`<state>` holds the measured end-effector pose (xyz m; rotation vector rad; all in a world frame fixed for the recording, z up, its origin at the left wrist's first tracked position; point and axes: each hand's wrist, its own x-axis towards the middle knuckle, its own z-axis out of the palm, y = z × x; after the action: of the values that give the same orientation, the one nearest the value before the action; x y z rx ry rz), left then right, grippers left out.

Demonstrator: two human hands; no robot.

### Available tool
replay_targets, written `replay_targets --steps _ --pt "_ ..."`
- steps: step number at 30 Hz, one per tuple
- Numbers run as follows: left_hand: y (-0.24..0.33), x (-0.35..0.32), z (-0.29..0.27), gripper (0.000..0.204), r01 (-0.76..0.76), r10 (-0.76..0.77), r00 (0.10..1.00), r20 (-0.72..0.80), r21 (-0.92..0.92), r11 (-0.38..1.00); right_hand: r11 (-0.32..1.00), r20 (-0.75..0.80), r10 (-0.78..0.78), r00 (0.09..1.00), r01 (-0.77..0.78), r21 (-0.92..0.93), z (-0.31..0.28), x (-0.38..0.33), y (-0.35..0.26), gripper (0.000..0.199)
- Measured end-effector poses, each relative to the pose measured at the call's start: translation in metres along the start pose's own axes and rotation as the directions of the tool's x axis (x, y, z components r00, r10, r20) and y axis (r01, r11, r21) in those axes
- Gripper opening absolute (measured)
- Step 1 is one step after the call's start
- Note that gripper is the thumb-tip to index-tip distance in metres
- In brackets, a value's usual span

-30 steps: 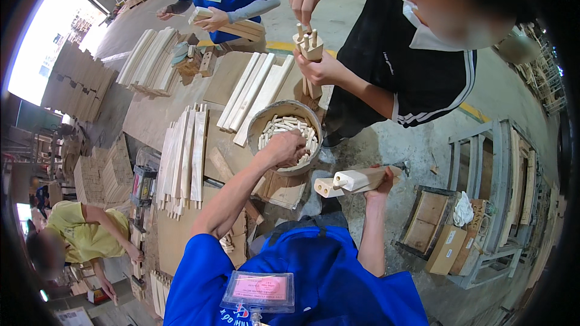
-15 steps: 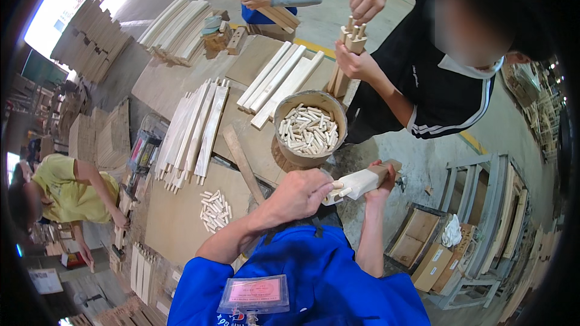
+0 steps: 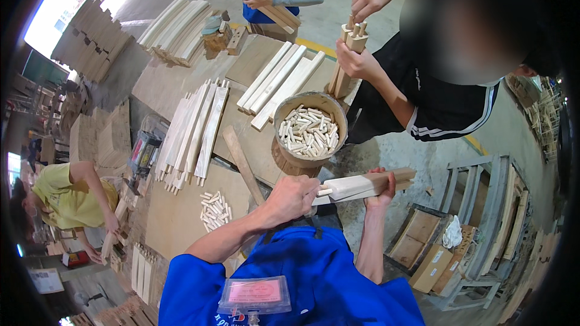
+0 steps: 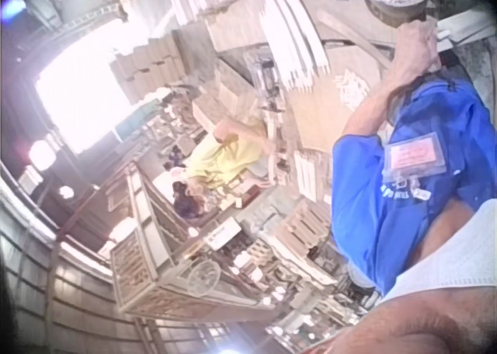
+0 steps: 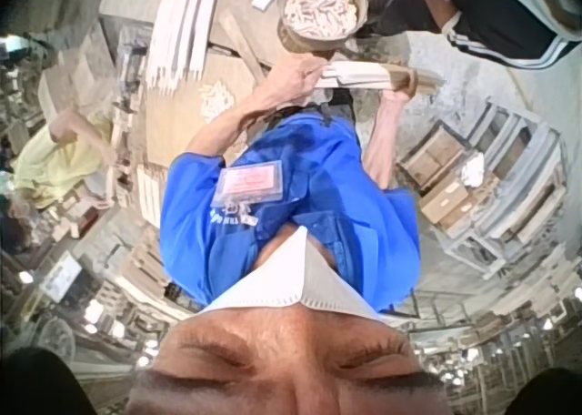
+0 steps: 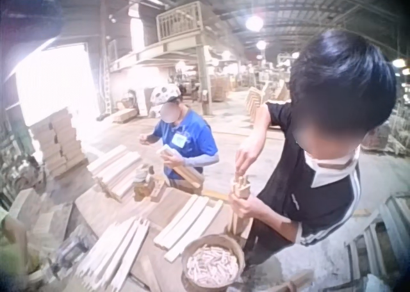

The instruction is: The person inserts small wooden dowels into pre-drilled holes on rectangular wooden blocks. They repeatedly pick dowels from a container, align them with the holes, and press them in by hand. The assembled blocks are placed on the table.

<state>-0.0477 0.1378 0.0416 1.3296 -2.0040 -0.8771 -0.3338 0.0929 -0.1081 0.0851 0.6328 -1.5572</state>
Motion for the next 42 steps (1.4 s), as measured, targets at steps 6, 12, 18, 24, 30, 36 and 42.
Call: replay_targets --steps 6,12,18,24,30,36,42 --pt "-0.01 0.02 0.0 0.028 0.024 0.054 0.956 0.287 -0.26 0.965 1.0 -0.147 0.005 0.989 -0.006 -0.01 -0.008 0.001 0.008 0.041" --pt "-0.001 0.037 0.005 0.025 -0.062 0.049 0.922 0.385 0.021 0.998 0.999 -0.261 -0.034 0.965 0.042 0.024 -0.023 0.007 -0.001 0.038" --pt "-0.011 0.034 0.024 0.02 -0.176 0.037 0.891 0.452 0.27 0.947 0.984 -0.314 -0.158 0.936 0.121 -0.134 -0.009 0.009 -0.004 0.037" --pt "-0.017 0.048 0.023 0.022 -0.202 0.129 0.917 0.377 0.162 0.966 0.994 -0.395 -0.065 0.916 0.024 -0.107 -0.011 0.02 0.002 0.042" --pt "-0.077 0.14 -0.016 0.025 0.1 -0.25 0.867 0.431 0.341 0.935 1.0 -0.525 0.011 0.851 -0.006 0.011 -0.039 0.035 0.008 0.051" --pt "-0.149 0.161 -0.001 0.016 0.028 -0.342 0.905 0.253 0.766 0.642 0.99 -0.462 0.139 0.876 -0.108 0.094 -0.038 0.041 0.015 0.051" --pt "-0.109 0.131 -0.023 0.02 0.11 -0.17 0.981 0.095 0.452 0.885 0.988 -0.452 0.114 0.884 -0.051 0.149 -0.038 0.042 0.012 0.052"
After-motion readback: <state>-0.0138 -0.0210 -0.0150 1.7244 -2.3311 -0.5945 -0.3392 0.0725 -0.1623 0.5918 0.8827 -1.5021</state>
